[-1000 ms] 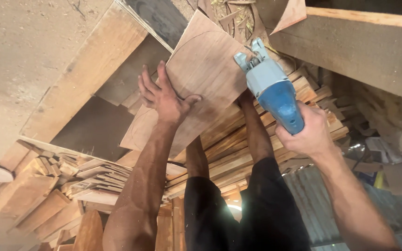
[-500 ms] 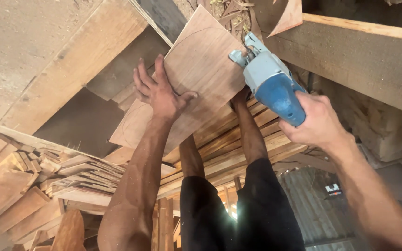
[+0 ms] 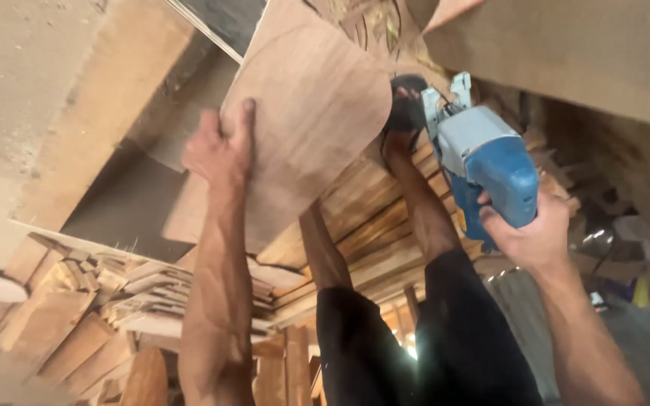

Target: The person cuts a curved piece of plywood using a jigsaw.

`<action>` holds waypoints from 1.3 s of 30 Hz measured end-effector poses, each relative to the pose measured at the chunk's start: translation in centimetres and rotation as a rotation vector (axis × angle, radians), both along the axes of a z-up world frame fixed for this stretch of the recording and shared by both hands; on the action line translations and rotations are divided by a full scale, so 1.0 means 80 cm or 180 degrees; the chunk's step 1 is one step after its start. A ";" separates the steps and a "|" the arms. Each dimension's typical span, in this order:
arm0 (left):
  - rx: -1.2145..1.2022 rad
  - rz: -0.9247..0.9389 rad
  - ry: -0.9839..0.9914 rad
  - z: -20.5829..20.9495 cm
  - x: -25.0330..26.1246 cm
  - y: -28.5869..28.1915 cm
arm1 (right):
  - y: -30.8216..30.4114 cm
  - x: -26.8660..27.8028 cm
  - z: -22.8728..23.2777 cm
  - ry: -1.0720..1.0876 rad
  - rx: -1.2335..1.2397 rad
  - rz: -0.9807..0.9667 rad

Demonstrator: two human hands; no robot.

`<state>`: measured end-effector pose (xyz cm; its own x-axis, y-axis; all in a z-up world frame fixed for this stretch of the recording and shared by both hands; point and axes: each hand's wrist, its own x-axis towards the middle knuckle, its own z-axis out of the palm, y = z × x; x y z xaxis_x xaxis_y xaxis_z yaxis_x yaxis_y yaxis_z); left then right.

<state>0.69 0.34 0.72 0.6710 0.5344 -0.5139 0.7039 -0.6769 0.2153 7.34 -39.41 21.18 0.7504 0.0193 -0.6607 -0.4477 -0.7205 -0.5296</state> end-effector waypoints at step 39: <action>-0.0695 -0.1893 -0.0053 0.009 0.059 -0.017 | 0.176 -0.171 -0.031 -0.0233 0.0777 -0.2000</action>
<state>5.39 -0.99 1.42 0.8298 -0.0481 -0.5559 0.2164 -0.8905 0.4001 -6.32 -25.35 18.73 0.7105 -0.2930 -0.6397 -0.6991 -0.1910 -0.6890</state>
